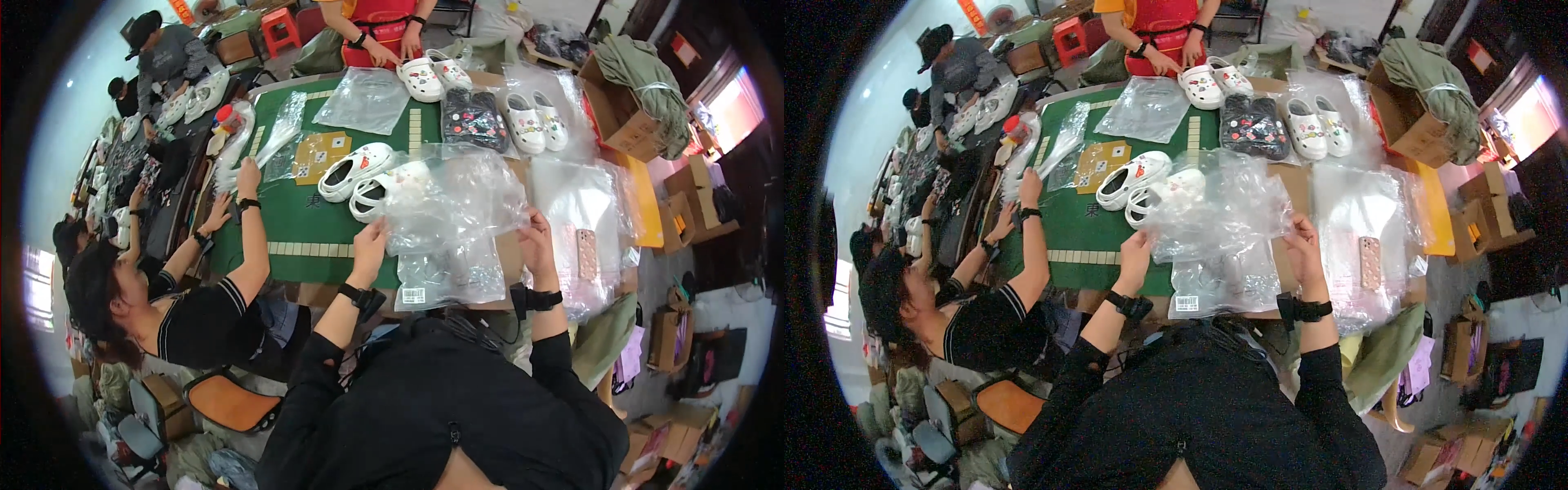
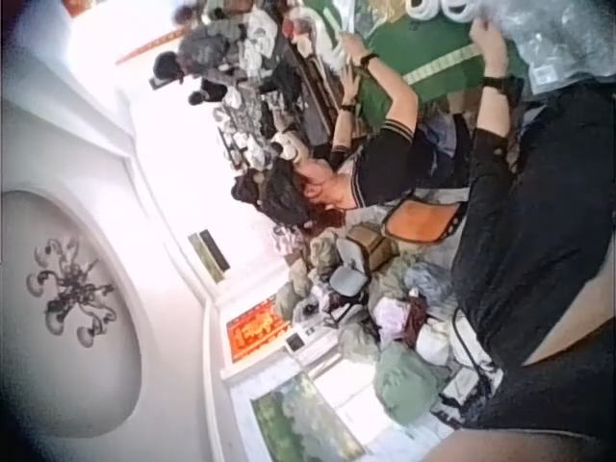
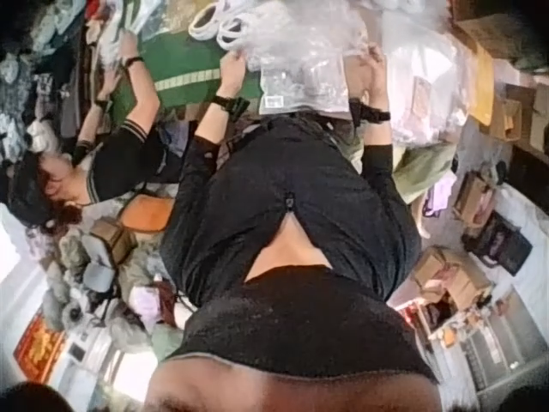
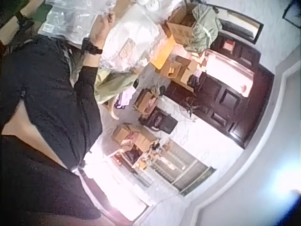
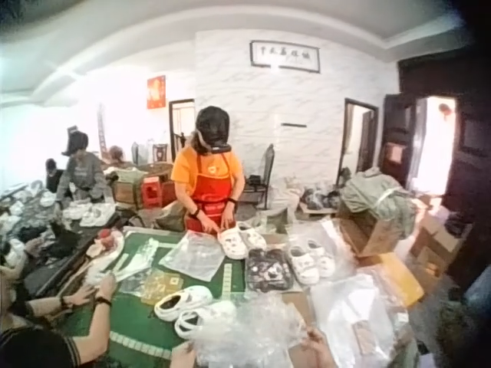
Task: Packing various types of shoes and accessories into plastic bags.
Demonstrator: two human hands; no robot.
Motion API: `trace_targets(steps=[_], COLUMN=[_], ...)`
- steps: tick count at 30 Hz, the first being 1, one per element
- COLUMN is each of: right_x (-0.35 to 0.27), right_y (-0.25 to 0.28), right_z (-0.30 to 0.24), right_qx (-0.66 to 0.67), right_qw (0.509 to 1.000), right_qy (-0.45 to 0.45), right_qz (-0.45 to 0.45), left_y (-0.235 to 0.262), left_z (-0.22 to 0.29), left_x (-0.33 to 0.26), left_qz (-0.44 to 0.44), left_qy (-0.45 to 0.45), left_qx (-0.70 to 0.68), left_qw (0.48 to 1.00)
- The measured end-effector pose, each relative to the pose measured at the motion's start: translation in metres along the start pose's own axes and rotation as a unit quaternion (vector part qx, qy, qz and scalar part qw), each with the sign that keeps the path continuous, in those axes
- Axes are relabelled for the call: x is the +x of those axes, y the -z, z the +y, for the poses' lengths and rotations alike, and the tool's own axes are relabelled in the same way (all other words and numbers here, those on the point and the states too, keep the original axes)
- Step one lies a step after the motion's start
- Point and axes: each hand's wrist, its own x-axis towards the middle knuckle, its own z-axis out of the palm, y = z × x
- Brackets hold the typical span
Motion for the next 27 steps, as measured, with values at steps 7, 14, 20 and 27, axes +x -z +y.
trace_targets(steps=[7, 14, 20, 27], right_x=[-0.019, -0.033, -0.016, -0.044], right_y=[0.012, 0.027, -0.046, -0.055], right_z=[0.035, 0.088, 0.078, 0.097], right_qx=[-0.286, -0.562, -0.791, -0.716], right_qw=[0.956, 0.818, 0.581, 0.66], right_qy=[0.006, 0.018, 0.177, -0.09], right_qz=[0.064, 0.121, -0.069, -0.209], left_y=[0.013, 0.0, -0.017, -0.018], left_z=[0.007, -0.014, -0.006, -0.001], left_x=[0.009, 0.023, 0.026, 0.053], left_qz=[-0.008, -0.104, -0.137, -0.088], left_qy=[-0.098, -0.166, -0.14, -0.167], left_qx=[0.203, 0.295, 0.261, 0.241], left_qw=[0.974, 0.935, 0.945, 0.952])
